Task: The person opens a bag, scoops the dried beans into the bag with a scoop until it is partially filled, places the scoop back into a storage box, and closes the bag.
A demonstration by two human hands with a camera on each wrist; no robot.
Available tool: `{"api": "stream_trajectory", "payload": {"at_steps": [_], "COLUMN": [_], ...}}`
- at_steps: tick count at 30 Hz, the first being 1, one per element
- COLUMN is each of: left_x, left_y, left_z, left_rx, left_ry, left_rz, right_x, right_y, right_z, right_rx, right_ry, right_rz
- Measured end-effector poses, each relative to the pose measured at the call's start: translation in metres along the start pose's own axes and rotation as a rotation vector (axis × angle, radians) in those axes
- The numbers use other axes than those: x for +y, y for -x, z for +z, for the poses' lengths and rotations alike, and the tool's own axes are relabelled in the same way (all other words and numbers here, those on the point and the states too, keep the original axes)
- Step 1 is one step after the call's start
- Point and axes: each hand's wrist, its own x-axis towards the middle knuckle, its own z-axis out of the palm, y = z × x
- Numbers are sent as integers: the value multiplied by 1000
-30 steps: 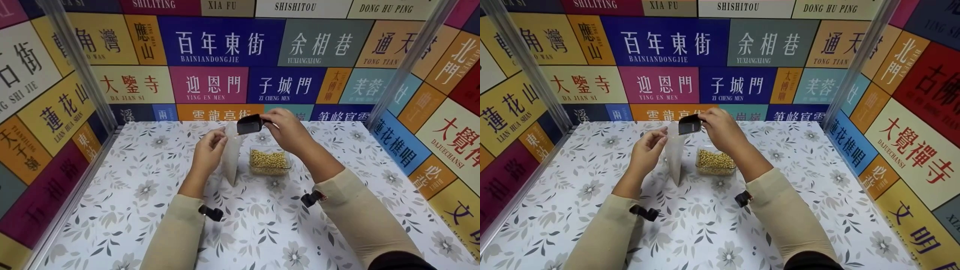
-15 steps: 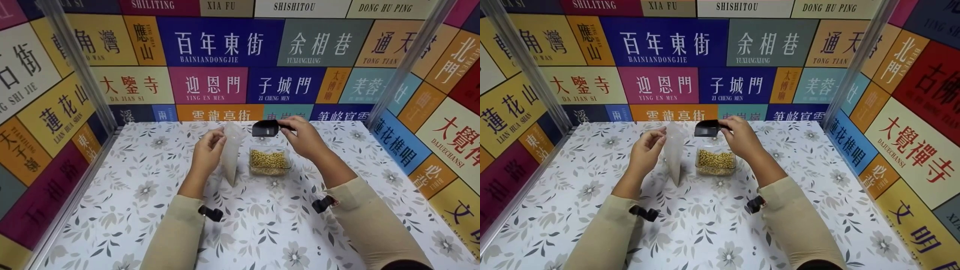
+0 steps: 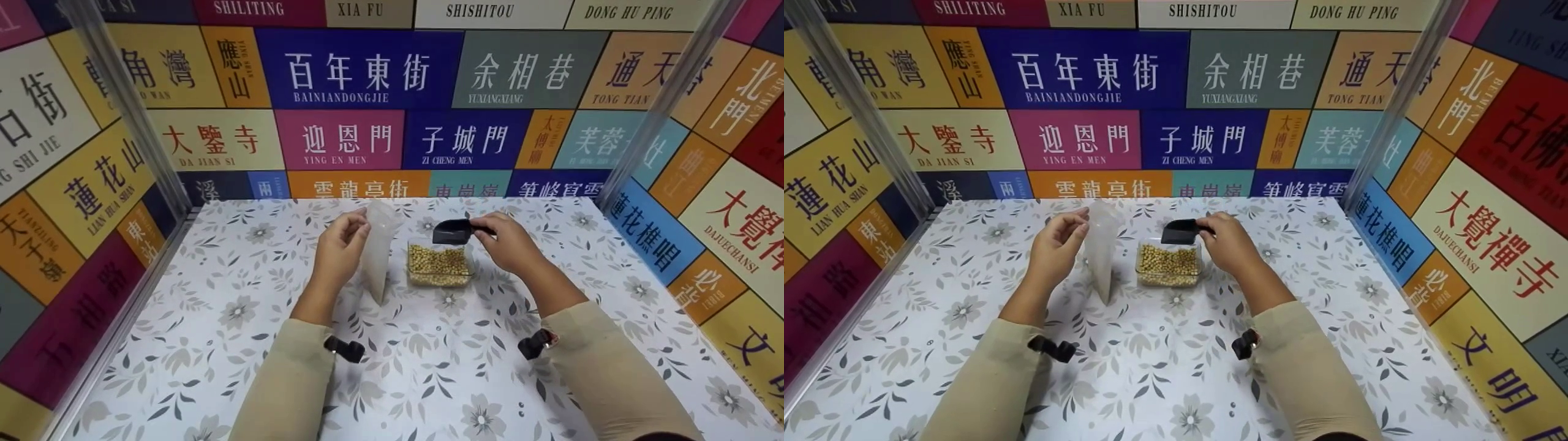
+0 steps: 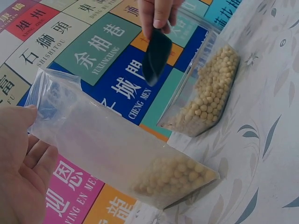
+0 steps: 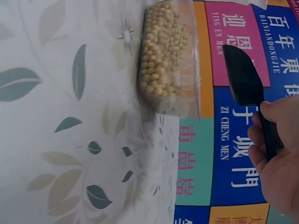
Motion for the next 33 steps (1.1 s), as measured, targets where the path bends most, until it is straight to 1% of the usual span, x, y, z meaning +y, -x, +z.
{"api": "stream_trajectory", "payload": {"at_steps": [6, 9, 13, 17, 23, 26, 29, 33], "left_x": [0, 0, 0, 0, 0, 0, 0, -1], "left_y": [0, 1, 1, 1, 0, 0, 0, 0], "left_z": [0, 0, 0, 0, 0, 1, 1, 1], "left_rx": [0, -3, -5, -4, -9, -7, -4, 1], "left_ry": [4, 4, 10, 11, 30, 7, -3, 1], "left_rz": [-24, -34, -30, -29, -30, -24, -8, 1], "right_x": [11, 14, 14, 10, 1, -5, -10, -15], "right_y": [-2, -1, -2, -5, -10, -12, -15, -20], "right_z": [6, 8, 10, 13, 18, 19, 20, 21], "right_rx": [-33, -54, -79, -86, -104, -108, -118, -159], "right_ry": [20, 32, 69, 123, 259, 309, 328, 321], "right_rz": [16, 21, 20, -9, -92, -128, -140, -119]}}
